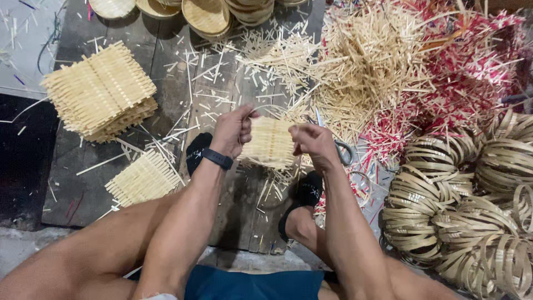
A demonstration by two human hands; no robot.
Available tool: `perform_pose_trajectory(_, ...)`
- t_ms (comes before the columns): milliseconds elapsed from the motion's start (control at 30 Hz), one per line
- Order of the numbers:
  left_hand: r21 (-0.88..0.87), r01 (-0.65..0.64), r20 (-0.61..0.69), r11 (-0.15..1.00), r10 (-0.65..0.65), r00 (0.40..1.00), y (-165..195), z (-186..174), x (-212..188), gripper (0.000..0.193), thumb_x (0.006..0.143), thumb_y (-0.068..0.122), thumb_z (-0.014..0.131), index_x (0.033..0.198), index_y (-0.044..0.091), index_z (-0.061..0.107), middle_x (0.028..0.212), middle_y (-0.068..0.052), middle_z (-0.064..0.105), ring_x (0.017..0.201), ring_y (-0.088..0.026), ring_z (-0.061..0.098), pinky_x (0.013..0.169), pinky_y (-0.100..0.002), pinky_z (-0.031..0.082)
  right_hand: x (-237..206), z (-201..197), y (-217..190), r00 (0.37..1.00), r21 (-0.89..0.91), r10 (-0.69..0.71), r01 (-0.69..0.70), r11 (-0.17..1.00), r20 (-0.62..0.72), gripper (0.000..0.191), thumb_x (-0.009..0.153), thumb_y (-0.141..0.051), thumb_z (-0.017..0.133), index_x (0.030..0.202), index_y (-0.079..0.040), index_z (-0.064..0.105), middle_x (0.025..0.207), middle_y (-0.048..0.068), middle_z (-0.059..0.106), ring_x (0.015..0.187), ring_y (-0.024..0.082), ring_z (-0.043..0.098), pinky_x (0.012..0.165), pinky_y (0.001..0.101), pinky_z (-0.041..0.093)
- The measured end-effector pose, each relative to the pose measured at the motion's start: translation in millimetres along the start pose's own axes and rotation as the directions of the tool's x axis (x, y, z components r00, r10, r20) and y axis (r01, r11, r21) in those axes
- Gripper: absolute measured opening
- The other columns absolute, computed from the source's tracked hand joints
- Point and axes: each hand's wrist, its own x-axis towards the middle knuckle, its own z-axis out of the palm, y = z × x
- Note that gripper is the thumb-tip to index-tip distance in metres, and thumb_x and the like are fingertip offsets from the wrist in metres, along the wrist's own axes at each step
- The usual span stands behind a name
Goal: The person sits on the floor and weaves a small round bamboo basket. They place a woven square base into a circular frame, wrap a bamboo strip around the rim, and use shears to trim excess material. The person repeats this process for multiple baskets, stacking finished units nearby.
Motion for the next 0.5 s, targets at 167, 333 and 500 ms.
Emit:
perform_pose_trajectory(167, 0.436, -0.222, -0.15, 0.872, 0.314, 0.938, -46.9, -38.0, 31.6, 0.012, 0.082, 0.016, 0.076, 0.089, 0.007, 0.071, 0.067, 0.0, 0.068, 0.055, -0.009, 0.058, 0.049, -0.027, 0.045, 14.5, 6.5, 43.0, 0.948, -0.079, 0.151, -0.179, 0.981, -0.279, 0.016, 0.084, -0.008, 0.078, 0.096, 0.003, 0.073, 0.072, 0.007, 0.07, 0.057, 0.015, 0.066, 0.048, 0.0296, 0.056)
perform_pose_trajectory(333, 0.923, -0.257, 0.052, 0.285, 0.57, 0.82, -85.7, -74.8, 57.4, 0.024, 0.076, 0.019, 0.079, 0.097, 0.007, 0.082, 0.084, -0.013, 0.077, 0.077, -0.026, 0.074, 0.075, -0.037, 0.058, 33.6, 16.4, 95.3, 0.912, -0.335, 0.053, -0.202, 0.92, -0.406, 0.017, 0.08, -0.012, 0.081, 0.092, 0.001, 0.078, 0.073, 0.01, 0.073, 0.061, 0.018, 0.068, 0.056, 0.034, 0.055)
perform_pose_trajectory(500, 0.942, -0.169, -0.012, 0.29, 0.532, 0.847, -92.0, -81.5, 54.1, 0.025, 0.074, 0.02, 0.082, 0.097, 0.011, 0.082, 0.088, -0.014, 0.077, 0.082, -0.028, 0.074, 0.078, -0.038, 0.058, 43.9, 14.8, 127.9, 0.884, -0.539, -0.096, -0.189, 0.821, -0.457, 0.024, 0.076, -0.019, 0.085, 0.096, -0.005, 0.081, 0.081, 0.012, 0.078, 0.072, 0.018, 0.074, 0.072, 0.0329, 0.058)
